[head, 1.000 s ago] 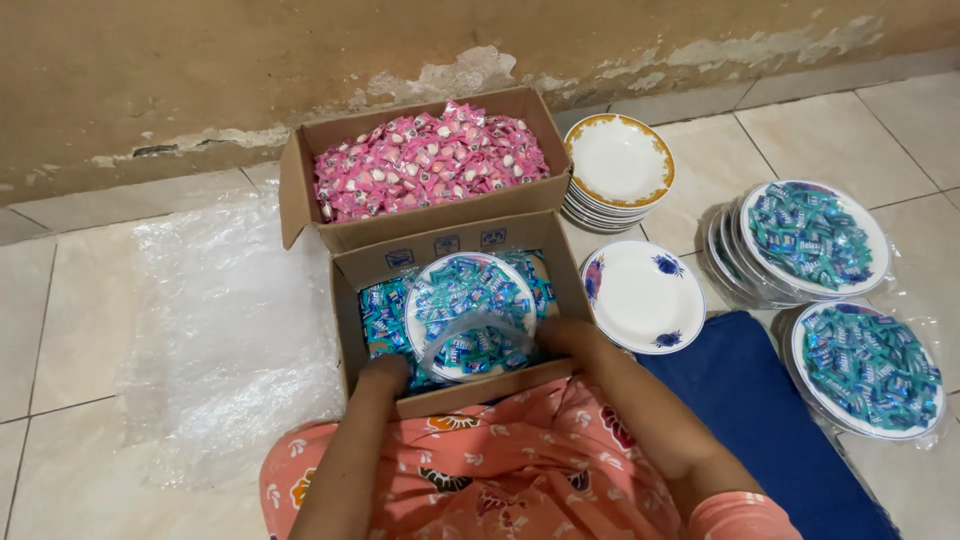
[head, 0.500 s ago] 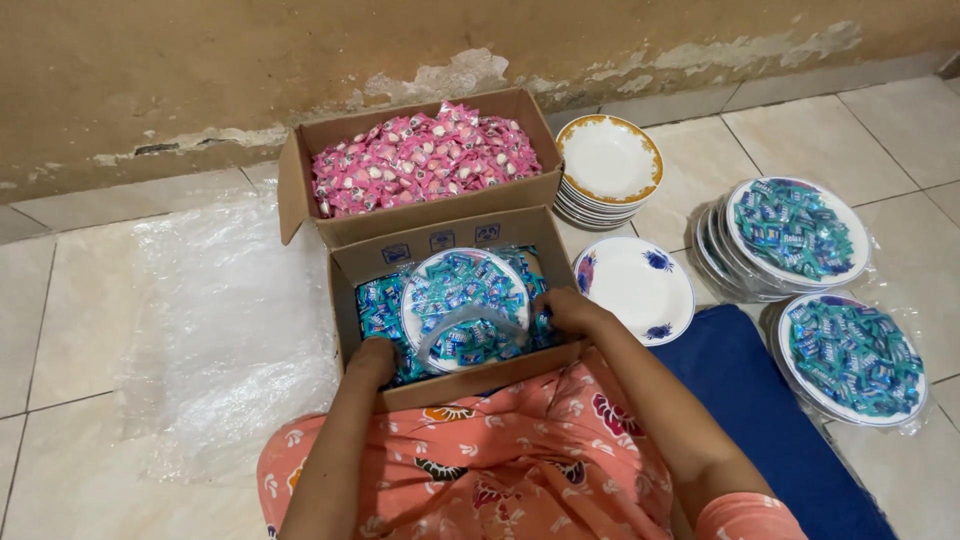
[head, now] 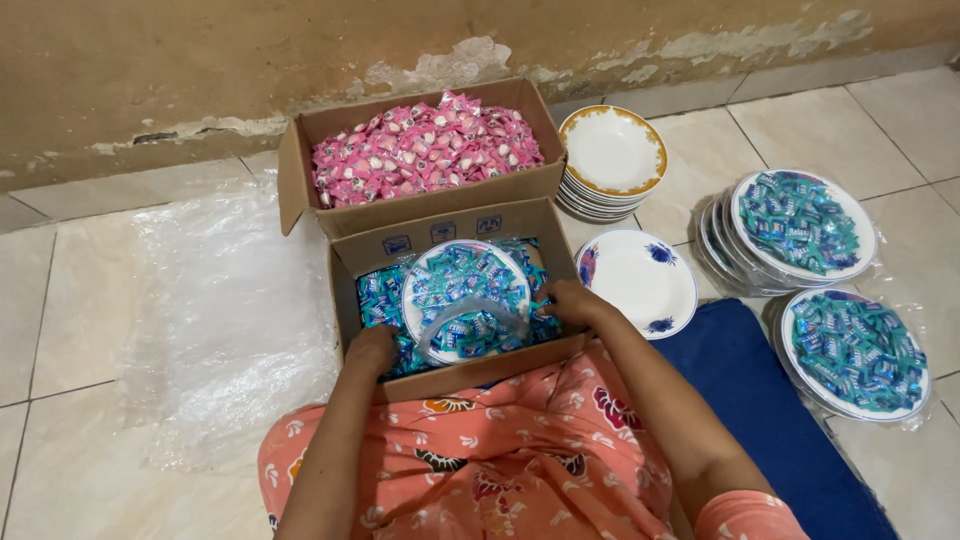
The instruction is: The person places small plates into a cardboard box and fills them with pink and blue wrapped candies.
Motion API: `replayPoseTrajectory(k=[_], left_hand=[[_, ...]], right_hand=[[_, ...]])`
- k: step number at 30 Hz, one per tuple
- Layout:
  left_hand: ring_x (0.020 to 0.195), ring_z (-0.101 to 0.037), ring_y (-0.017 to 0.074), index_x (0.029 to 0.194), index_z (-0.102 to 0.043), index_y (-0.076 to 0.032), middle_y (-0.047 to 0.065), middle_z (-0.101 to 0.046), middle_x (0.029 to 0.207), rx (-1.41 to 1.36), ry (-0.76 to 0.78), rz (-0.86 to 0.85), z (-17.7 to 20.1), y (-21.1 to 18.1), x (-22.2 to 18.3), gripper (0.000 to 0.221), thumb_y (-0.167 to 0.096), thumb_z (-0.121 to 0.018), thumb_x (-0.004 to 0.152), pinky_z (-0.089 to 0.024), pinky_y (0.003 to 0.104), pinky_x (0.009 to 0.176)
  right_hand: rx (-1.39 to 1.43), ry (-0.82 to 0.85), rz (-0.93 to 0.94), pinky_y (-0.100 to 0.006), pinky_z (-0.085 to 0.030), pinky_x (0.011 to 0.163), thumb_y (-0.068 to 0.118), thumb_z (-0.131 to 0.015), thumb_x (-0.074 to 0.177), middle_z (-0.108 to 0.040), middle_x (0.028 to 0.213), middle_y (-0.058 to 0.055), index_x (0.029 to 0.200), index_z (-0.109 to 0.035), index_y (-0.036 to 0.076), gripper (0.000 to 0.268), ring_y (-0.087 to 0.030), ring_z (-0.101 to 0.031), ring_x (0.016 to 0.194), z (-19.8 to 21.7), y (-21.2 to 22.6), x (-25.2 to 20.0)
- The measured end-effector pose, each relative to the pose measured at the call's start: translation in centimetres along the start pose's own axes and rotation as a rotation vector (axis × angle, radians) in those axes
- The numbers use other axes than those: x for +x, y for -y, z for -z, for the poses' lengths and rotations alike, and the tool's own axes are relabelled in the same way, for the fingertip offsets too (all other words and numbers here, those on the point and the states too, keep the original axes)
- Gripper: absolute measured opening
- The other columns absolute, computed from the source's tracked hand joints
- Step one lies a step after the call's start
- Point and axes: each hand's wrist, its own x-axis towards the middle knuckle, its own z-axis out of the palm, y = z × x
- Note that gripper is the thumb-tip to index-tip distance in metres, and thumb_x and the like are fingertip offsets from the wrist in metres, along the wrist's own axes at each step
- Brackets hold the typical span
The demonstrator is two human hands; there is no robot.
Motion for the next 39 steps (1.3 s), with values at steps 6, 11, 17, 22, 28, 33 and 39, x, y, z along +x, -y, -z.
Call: replayPoseTrajectory(k=[6, 11, 17, 22, 28, 33, 39], left_hand=[[0.115, -0.067, 0.0477, 0.111, -0.08, -0.012, 0.026, -0.076, 0.107, -0.365, -0.072, -0.095, 2.2, -3.5, -3.2, 0.028, -0.028, -0.07, 0.09, -0.054, 0.055, 0.098], [0.108, -0.07, 0.0436, 0.115, -0.079, -0.009, 0.022, -0.076, 0.1, -0.515, -0.121, -0.131, -0.9, -4.6, -1.1, 0.032, -0.028, -0.072, 0.089, -0.055, 0.053, 0.094], [0.111, -0.071, 0.0384, 0.122, -0.077, -0.016, 0.016, -0.077, 0.108, -0.535, -0.146, -0.163, -4.3, -8.6, -1.1, 0.032, -0.026, -0.069, 0.093, -0.057, 0.05, 0.096], [0.115, -0.068, 0.0404, 0.115, -0.081, -0.019, 0.016, -0.075, 0.117, -0.512, -0.239, -0.199, -1.1, -9.1, -4.3, 0.026, -0.018, -0.067, 0.093, -0.056, 0.05, 0.099], [0.129, -0.057, 0.0441, 0.122, -0.077, -0.018, 0.01, -0.059, 0.142, -0.295, -0.136, -0.171, -2.1, -7.5, -5.1, 0.033, -0.022, -0.068, 0.09, -0.053, 0.053, 0.106], [0.119, -0.065, 0.0403, 0.118, -0.077, -0.012, 0.01, -0.067, 0.131, -0.327, -0.235, -0.27, -1.3, -8.0, -7.1, 0.032, -0.017, -0.065, 0.089, -0.055, 0.051, 0.102], [0.116, -0.067, 0.0368, 0.115, -0.078, -0.014, 0.005, -0.068, 0.127, -0.332, -0.255, -0.277, -2.4, -7.6, -6.0, 0.032, -0.022, -0.065, 0.087, -0.057, 0.048, 0.098]], right_hand=[[0.171, 0.015, 0.106, -0.052, -0.053, 0.096, 0.03, -0.074, 0.089, -0.076, 0.103, -0.019, 0.113, -0.076, 0.015, 0.028, -0.041, -0.07, 0.11, -3.4, 1.3, 0.7], [0.191, -0.025, 0.133, -0.047, -0.055, 0.096, 0.035, -0.076, 0.088, -0.079, 0.103, -0.011, 0.108, -0.078, 0.023, 0.024, -0.035, -0.071, 0.108, -7.5, 1.5, 2.5], [0.208, -0.1, 0.201, -0.049, -0.053, 0.098, 0.032, -0.066, 0.097, -0.076, 0.114, -0.016, 0.122, -0.075, 0.017, 0.031, -0.038, -0.069, 0.111, -8.3, 5.3, 2.1], [0.098, -0.017, 0.362, -0.054, -0.052, 0.099, 0.014, -0.061, 0.097, -0.073, 0.117, -0.024, 0.126, -0.072, 0.007, 0.032, -0.046, -0.065, 0.115, -4.9, 9.7, -2.0], [-0.005, 0.443, 0.52, -0.059, -0.048, 0.101, 0.02, -0.054, 0.098, -0.066, 0.124, -0.035, 0.129, -0.066, -0.002, 0.04, -0.056, -0.059, 0.118, -5.4, 11.5, 0.0], [-0.196, 0.405, 0.306, -0.055, -0.053, 0.092, 0.043, -0.058, 0.094, -0.072, 0.119, -0.022, 0.127, -0.07, 0.012, 0.047, -0.043, -0.068, 0.112, -15.5, 6.7, 10.7], [-0.269, 0.382, 0.334, -0.059, -0.054, 0.089, 0.024, -0.056, 0.091, -0.072, 0.111, -0.03, 0.124, -0.068, 0.003, 0.041, -0.05, -0.068, 0.107, -11.8, 9.9, 6.6]])
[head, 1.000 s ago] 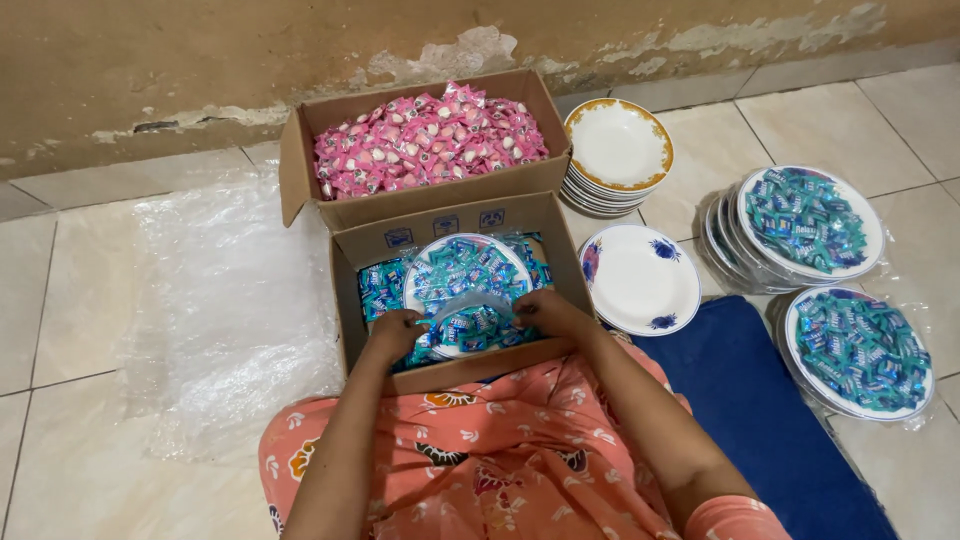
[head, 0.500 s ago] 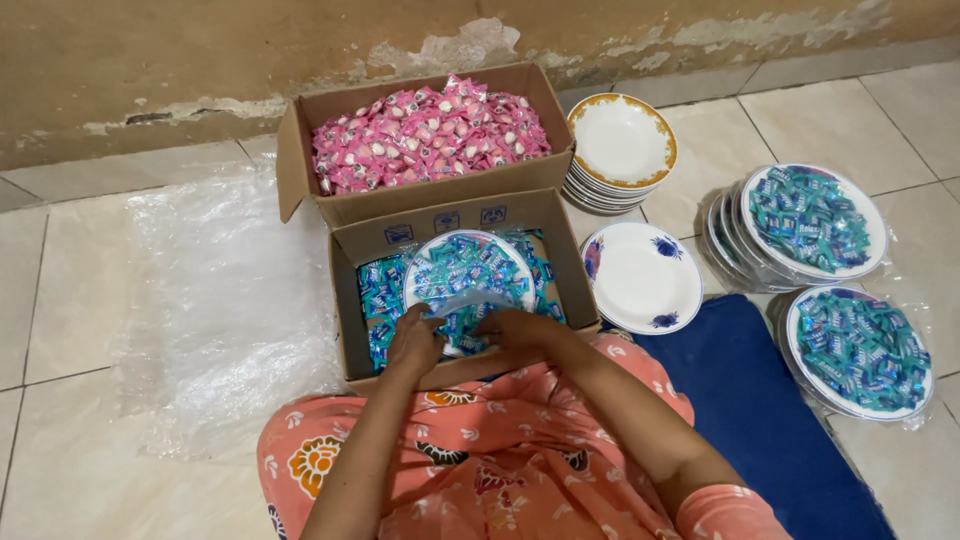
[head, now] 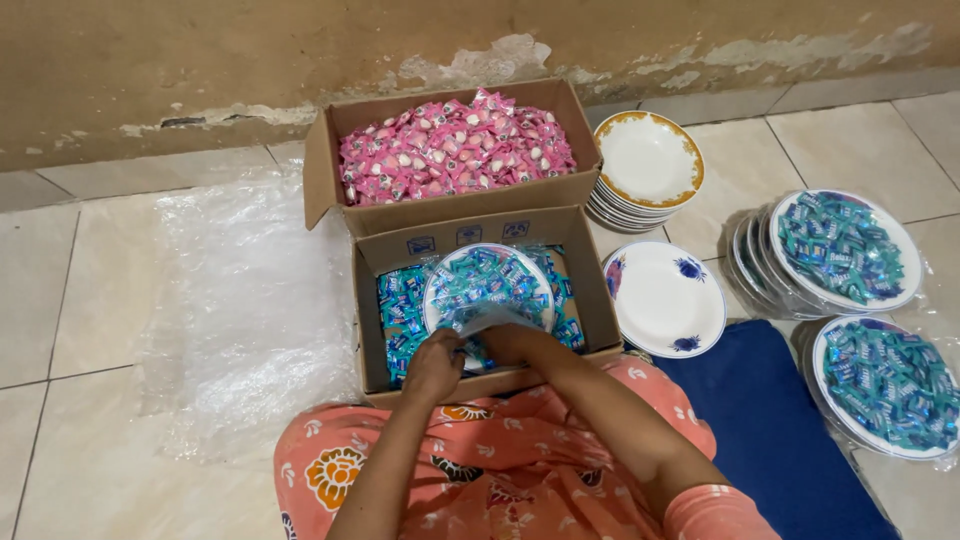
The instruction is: The person places small plates into a cardboard box and fills them with pink and blue wrapped candies.
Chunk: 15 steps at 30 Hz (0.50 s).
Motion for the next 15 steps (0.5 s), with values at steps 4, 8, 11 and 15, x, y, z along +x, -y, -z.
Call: replayPoseTrajectory(k=[4, 8, 11, 15], left_hand=[[0.113, -0.068, 0.0376, 0.113, -0.078, -0.012, 0.006, -0.07, 0.124, 0.0, -0.012, -0.023, 0.8, -0.8, -0.4, 0.031, -0.02, -0.064, 0.087, -0.057, 0.049, 0.097], [0.114, -0.067, 0.0363, 0.114, -0.078, -0.013, 0.005, -0.069, 0.125, 0.02, -0.022, -0.005, 1.1, -1.4, -0.7, 0.032, -0.021, -0.062, 0.087, -0.057, 0.047, 0.097], [0.115, -0.067, 0.0352, 0.115, -0.078, -0.015, 0.003, -0.068, 0.126, 0.029, -0.017, -0.011, 0.6, -0.9, -0.7, 0.033, -0.021, -0.06, 0.088, -0.057, 0.046, 0.097], [0.115, -0.068, 0.0334, 0.114, -0.079, -0.016, 0.001, -0.07, 0.125, 0.042, -0.027, -0.047, -0.3, 0.3, -0.3, 0.032, -0.023, -0.06, 0.088, -0.058, 0.045, 0.097]], right_hand=[[0.057, -0.026, -0.04, -0.06, -0.055, 0.091, 0.024, -0.057, 0.091, -0.07, 0.121, -0.029, 0.132, -0.065, 0.007, 0.045, -0.05, -0.066, 0.112, 0.4, 0.8, -2.6], [-0.046, 0.001, 0.081, -0.062, -0.042, 0.108, 0.024, -0.059, 0.094, -0.052, 0.145, -0.033, 0.15, -0.043, -0.002, 0.064, -0.053, -0.054, 0.13, 3.5, 5.2, -5.8], [-0.008, 0.064, 0.073, -0.06, -0.038, 0.112, 0.026, -0.053, 0.1, -0.057, 0.138, -0.035, 0.143, -0.049, -0.006, 0.054, -0.052, -0.055, 0.13, 6.6, 8.9, -6.2], [0.026, 0.066, 0.023, -0.06, -0.047, 0.103, 0.03, -0.054, 0.097, -0.066, 0.126, -0.032, 0.133, -0.063, -0.001, 0.048, -0.05, -0.062, 0.122, 6.2, 8.5, -3.3]])
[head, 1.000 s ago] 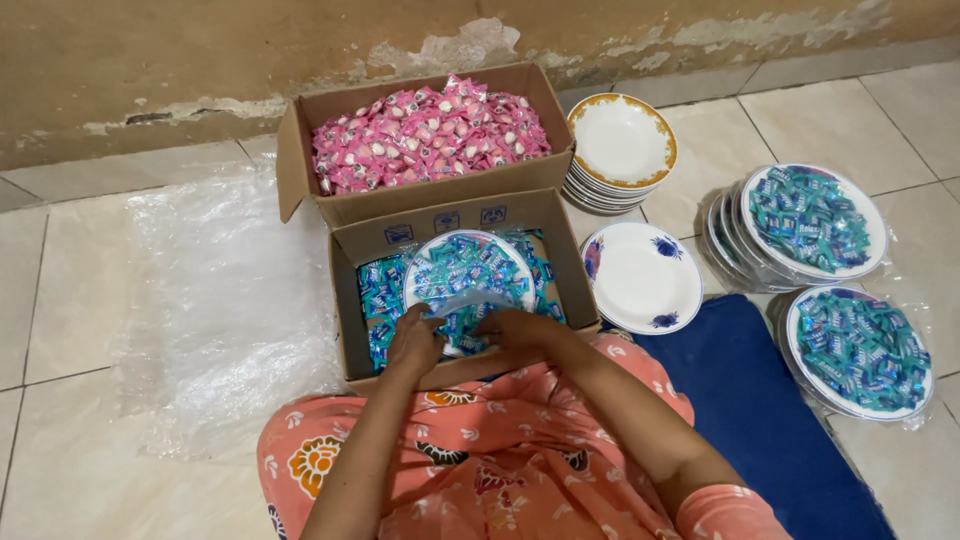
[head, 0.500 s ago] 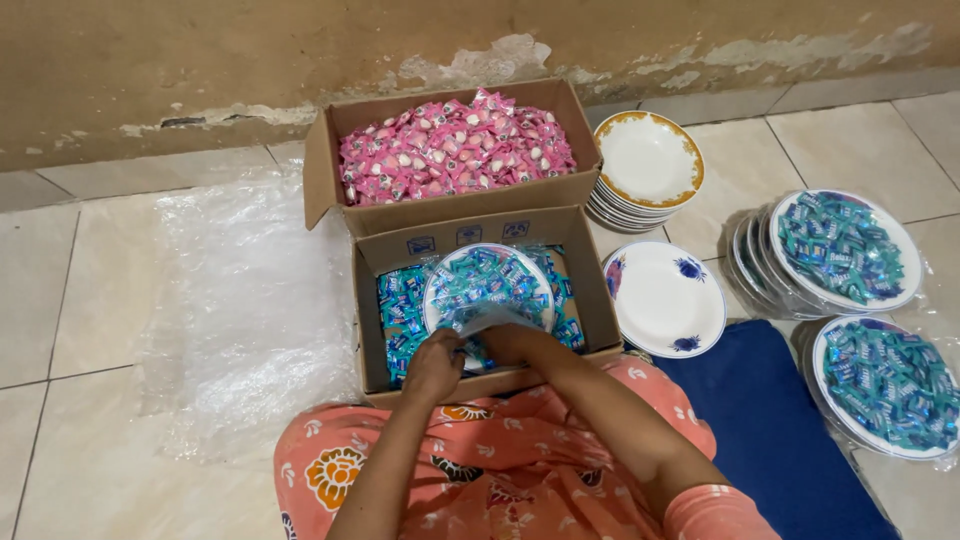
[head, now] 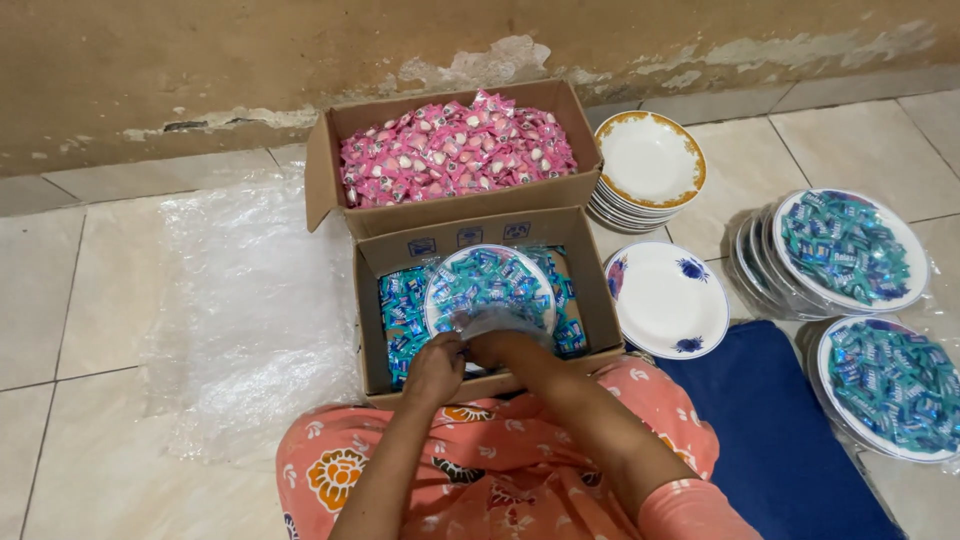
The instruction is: The person places small plates into a cardboard box and fills them with pink and blue wrapped candies.
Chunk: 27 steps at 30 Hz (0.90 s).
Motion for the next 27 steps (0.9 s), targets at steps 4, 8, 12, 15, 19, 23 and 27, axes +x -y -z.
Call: replayPoseTrajectory(k=[4, 8, 12, 15, 19, 23, 27], left_hand=[[0.114, -0.068, 0.0352, 0.114, -0.078, -0.015, 0.004, -0.069, 0.125, -0.016, -0.012, -0.012, 0.7, -0.6, 0.0, 0.032, -0.022, -0.06, 0.088, -0.057, 0.047, 0.096], [0.116, -0.067, 0.0351, 0.117, -0.078, -0.015, 0.003, -0.068, 0.129, -0.014, 0.007, 0.0, 1.1, -1.0, -0.4, 0.034, -0.023, -0.06, 0.089, -0.057, 0.046, 0.097], [0.115, -0.068, 0.0347, 0.115, -0.078, -0.015, 0.003, -0.069, 0.128, -0.008, -0.011, -0.012, 1.6, -1.3, -0.5, 0.033, -0.021, -0.059, 0.089, -0.058, 0.046, 0.095], [0.115, -0.068, 0.0343, 0.115, -0.079, -0.015, 0.004, -0.069, 0.128, -0.013, -0.019, -0.011, 1.4, -1.2, -0.5, 0.033, -0.02, -0.058, 0.09, -0.058, 0.045, 0.095], [0.118, -0.067, 0.0338, 0.116, -0.078, -0.017, 0.003, -0.068, 0.129, -0.02, -0.015, 0.008, 0.6, -0.5, -0.5, 0.034, -0.023, -0.059, 0.089, -0.057, 0.046, 0.098], [0.117, -0.067, 0.0348, 0.116, -0.079, -0.017, 0.003, -0.068, 0.129, -0.031, -0.01, -0.011, 0.6, -0.1, -0.3, 0.034, -0.021, -0.06, 0.088, -0.057, 0.047, 0.098], [0.118, -0.067, 0.0343, 0.117, -0.078, -0.017, 0.004, -0.068, 0.13, -0.025, 0.006, -0.008, 0.7, -0.3, -0.2, 0.034, -0.021, -0.06, 0.088, -0.057, 0.046, 0.098]], right_hand=[[-0.003, -0.014, -0.018, -0.06, -0.051, 0.097, 0.031, -0.057, 0.095, -0.069, 0.121, -0.03, 0.134, -0.064, 0.004, 0.048, -0.049, -0.065, 0.116, -2.6, -3.1, 2.8], [0.041, -0.019, -0.022, -0.061, -0.053, 0.093, 0.026, -0.058, 0.094, -0.071, 0.117, -0.03, 0.137, -0.062, 0.009, 0.047, -0.051, -0.066, 0.113, -2.4, -3.1, -1.5], [0.043, 0.04, 0.018, -0.053, -0.054, 0.092, 0.027, -0.057, 0.096, -0.075, 0.114, -0.019, 0.128, -0.072, 0.022, 0.036, -0.044, -0.069, 0.11, -3.9, -7.4, -1.5], [0.141, 0.083, -0.032, -0.053, -0.052, 0.098, 0.029, -0.051, 0.103, -0.07, 0.125, -0.026, 0.138, -0.066, 0.017, 0.04, -0.048, -0.065, 0.117, -3.3, -6.9, -1.6], [0.285, -0.037, 0.07, -0.063, -0.048, 0.099, 0.021, -0.05, 0.1, -0.066, 0.125, -0.033, 0.139, -0.062, 0.006, 0.043, -0.057, -0.06, 0.117, -6.0, -10.5, 3.6], [0.2, -0.081, 0.134, -0.064, -0.047, 0.099, 0.017, -0.052, 0.1, -0.065, 0.123, -0.035, 0.138, -0.058, 0.001, 0.042, -0.058, -0.06, 0.116, -4.3, -8.7, 0.2], [0.21, -0.047, 0.104, -0.061, -0.049, 0.095, 0.021, -0.049, 0.101, -0.071, 0.117, -0.03, 0.129, -0.068, 0.007, 0.037, -0.054, -0.063, 0.113, -4.0, -10.1, -2.0]])
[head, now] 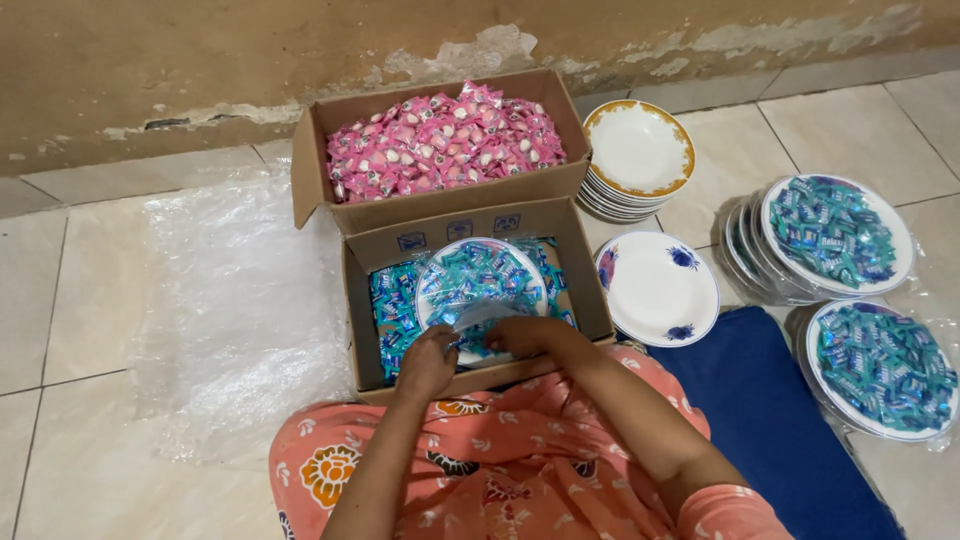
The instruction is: The person places small plates into a cardboard box and fills them with pink and blue wrapped candies.
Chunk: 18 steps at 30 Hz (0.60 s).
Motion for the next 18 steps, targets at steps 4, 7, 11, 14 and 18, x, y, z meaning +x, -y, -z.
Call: replayPoseTrajectory(k=[4, 7, 11, 14, 18], left_hand=[[0.119, -0.067, 0.0335, 0.118, -0.078, -0.018, 0.003, -0.067, 0.131, 0.011, 0.018, 0.017, 0.6, -0.7, 0.0, 0.036, -0.022, -0.06, 0.087, -0.056, 0.046, 0.1], [0.119, -0.067, 0.0341, 0.117, -0.078, -0.017, 0.004, -0.067, 0.131, 0.002, 0.026, 0.025, 0.4, -0.3, 0.0, 0.036, -0.02, -0.06, 0.087, -0.056, 0.046, 0.099], [0.12, -0.066, 0.0329, 0.119, -0.078, -0.02, 0.002, -0.067, 0.132, 0.018, 0.025, 0.014, -0.3, 0.5, -0.1, 0.037, -0.021, -0.061, 0.086, -0.056, 0.045, 0.1], [0.119, -0.067, 0.0352, 0.118, -0.079, -0.02, 0.004, -0.067, 0.13, -0.066, 0.039, 0.066, 0.1, 0.4, 0.5, 0.036, -0.017, -0.06, 0.087, -0.056, 0.047, 0.1], [0.116, -0.067, 0.0375, 0.123, -0.072, -0.02, 0.013, -0.067, 0.129, -0.235, 0.029, 0.239, 1.5, 1.8, 1.8, 0.037, -0.016, -0.062, 0.088, -0.055, 0.049, 0.1]], right_hand=[[-0.026, 0.098, -0.127, -0.048, -0.053, 0.094, 0.032, -0.059, 0.099, -0.075, 0.118, -0.014, 0.126, -0.074, 0.022, 0.033, -0.04, -0.07, 0.11, -1.6, -4.5, 2.5], [-0.014, 0.16, -0.108, -0.049, -0.051, 0.1, 0.037, -0.058, 0.101, -0.072, 0.124, -0.019, 0.134, -0.07, 0.015, 0.041, -0.043, -0.067, 0.116, -1.1, -2.3, 1.9], [0.017, 0.065, -0.048, -0.059, -0.045, 0.106, 0.031, -0.051, 0.104, -0.064, 0.133, -0.032, 0.142, -0.06, 0.008, 0.045, -0.054, -0.057, 0.124, -0.3, 0.8, 0.9], [0.05, 0.027, -0.087, -0.055, -0.049, 0.102, 0.031, -0.054, 0.103, -0.067, 0.13, -0.027, 0.14, -0.063, 0.011, 0.042, -0.048, -0.061, 0.123, 0.5, 0.9, -0.1], [0.438, -0.029, -0.071, -0.039, -0.06, 0.08, 0.022, -0.058, 0.101, -0.078, 0.105, -0.017, 0.117, -0.074, 0.008, 0.026, -0.031, -0.075, 0.101, 2.7, -0.5, -3.3]])
